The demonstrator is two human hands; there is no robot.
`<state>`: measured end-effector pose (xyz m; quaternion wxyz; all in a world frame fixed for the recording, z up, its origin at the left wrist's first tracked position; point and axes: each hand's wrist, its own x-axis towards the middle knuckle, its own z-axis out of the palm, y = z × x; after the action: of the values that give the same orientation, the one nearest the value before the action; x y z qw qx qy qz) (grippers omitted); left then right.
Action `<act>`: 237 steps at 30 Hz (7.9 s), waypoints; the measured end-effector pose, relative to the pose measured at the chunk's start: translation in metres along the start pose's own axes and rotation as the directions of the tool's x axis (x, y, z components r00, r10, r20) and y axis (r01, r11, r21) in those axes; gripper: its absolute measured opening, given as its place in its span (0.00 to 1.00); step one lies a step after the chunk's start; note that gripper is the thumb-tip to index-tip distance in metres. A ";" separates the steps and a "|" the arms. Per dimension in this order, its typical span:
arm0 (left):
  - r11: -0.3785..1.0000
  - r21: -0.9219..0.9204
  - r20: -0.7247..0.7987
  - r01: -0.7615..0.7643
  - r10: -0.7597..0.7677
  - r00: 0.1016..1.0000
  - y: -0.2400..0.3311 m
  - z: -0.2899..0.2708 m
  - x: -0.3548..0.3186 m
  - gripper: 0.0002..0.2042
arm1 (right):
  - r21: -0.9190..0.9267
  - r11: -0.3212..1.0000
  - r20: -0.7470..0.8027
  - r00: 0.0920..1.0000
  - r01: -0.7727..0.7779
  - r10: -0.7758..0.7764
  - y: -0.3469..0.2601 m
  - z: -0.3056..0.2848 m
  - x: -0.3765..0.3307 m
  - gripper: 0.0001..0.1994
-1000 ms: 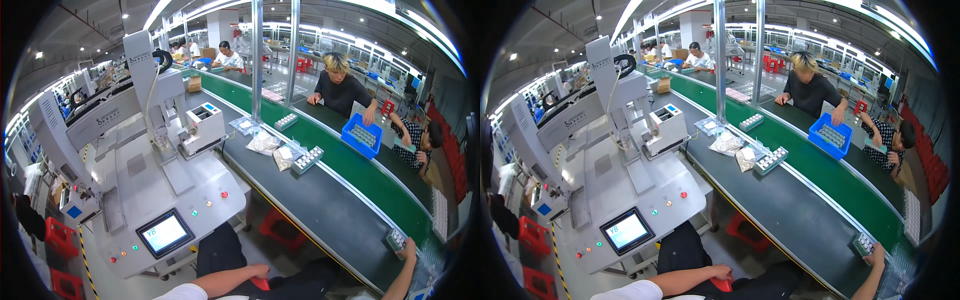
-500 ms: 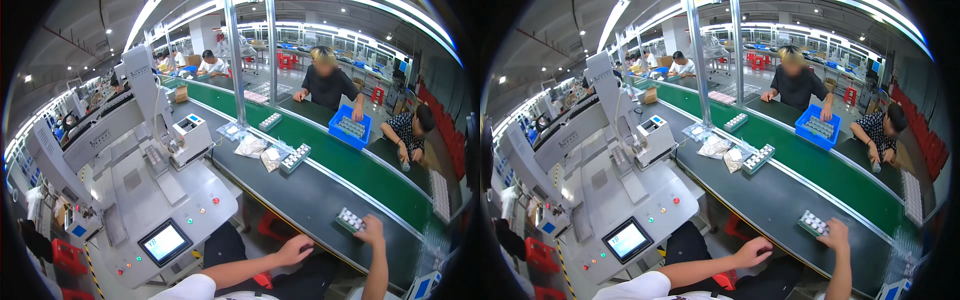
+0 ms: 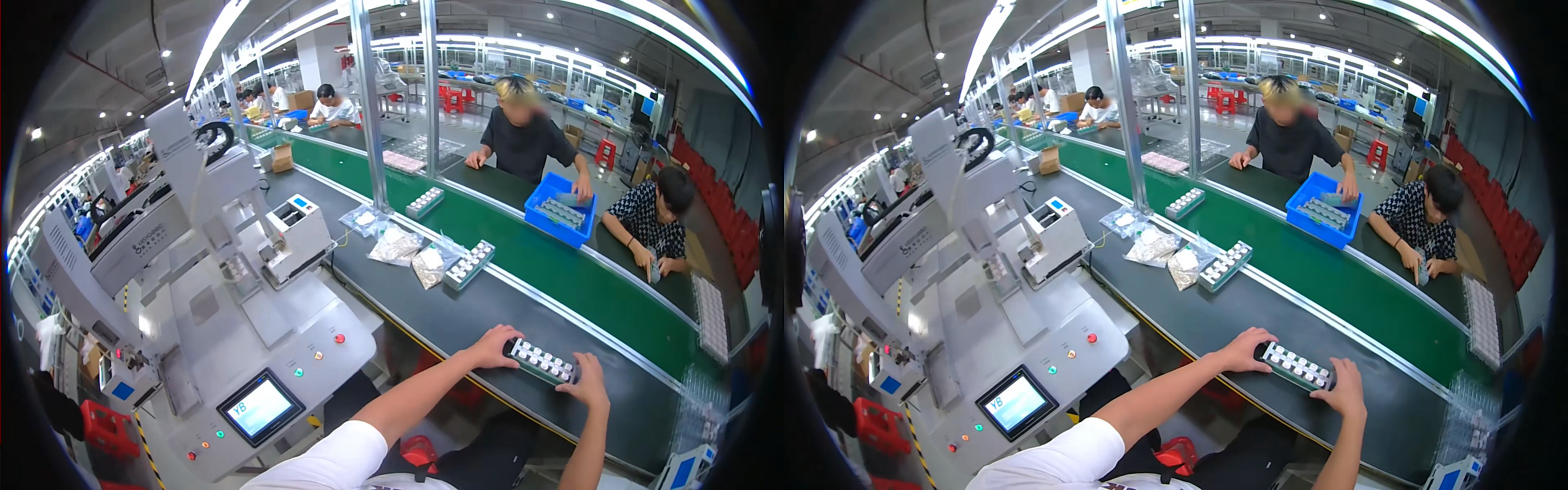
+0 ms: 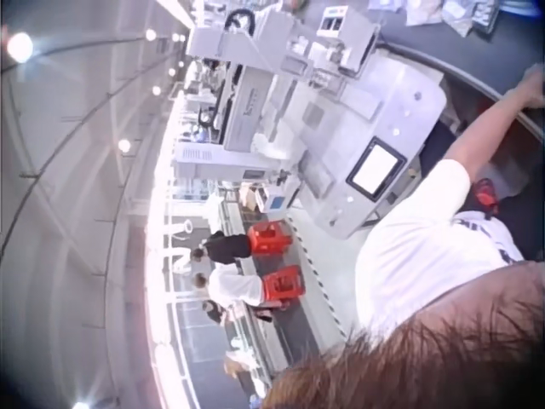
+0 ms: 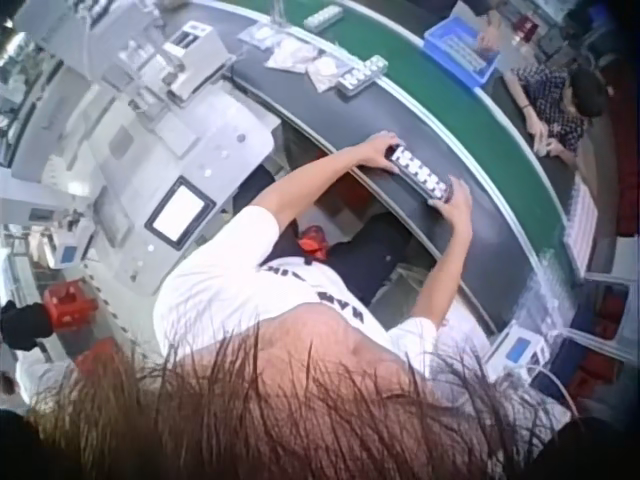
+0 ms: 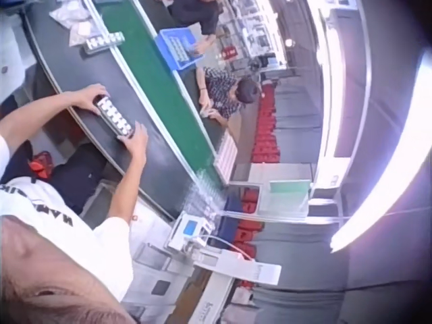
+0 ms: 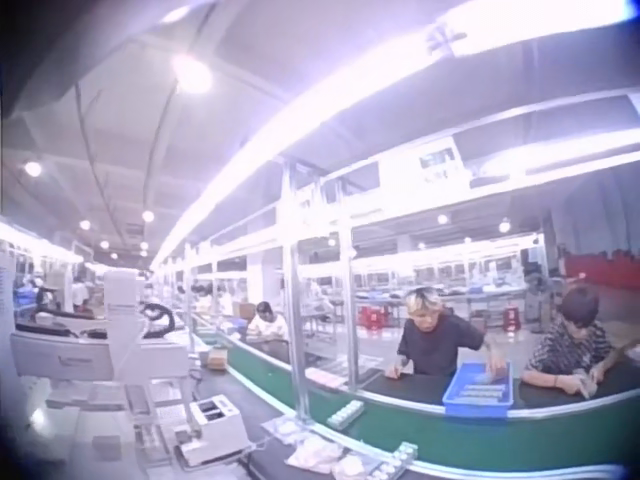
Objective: Operating an automated assembly machine and placing component trays on a conveyor belt in an electronics factory.
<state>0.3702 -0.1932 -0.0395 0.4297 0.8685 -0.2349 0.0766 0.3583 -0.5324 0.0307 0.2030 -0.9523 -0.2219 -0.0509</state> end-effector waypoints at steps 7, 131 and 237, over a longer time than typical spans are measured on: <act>0.993 -0.122 0.025 -0.008 0.011 1.000 -0.005 -0.002 0.014 0.38 | 0.448 0.894 -0.208 0.970 -0.021 0.127 0.043 0.037 -0.028 0.41; 0.749 -0.659 -0.187 0.071 -0.254 0.949 -0.059 0.003 0.005 0.08 | 0.311 -0.394 -0.511 -0.501 -0.865 0.698 -0.008 -0.171 -0.407 0.26; 0.273 0.836 -0.294 0.476 -0.509 0.809 -0.120 -0.128 0.143 0.34 | 0.179 0.948 -0.368 0.876 -0.263 0.312 -0.049 0.097 0.000 0.05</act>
<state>0.5611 -0.0794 0.0022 -0.0870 0.9891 0.1134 0.0360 0.3376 -0.4527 -0.0400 0.3070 -0.9308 -0.0354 -0.1955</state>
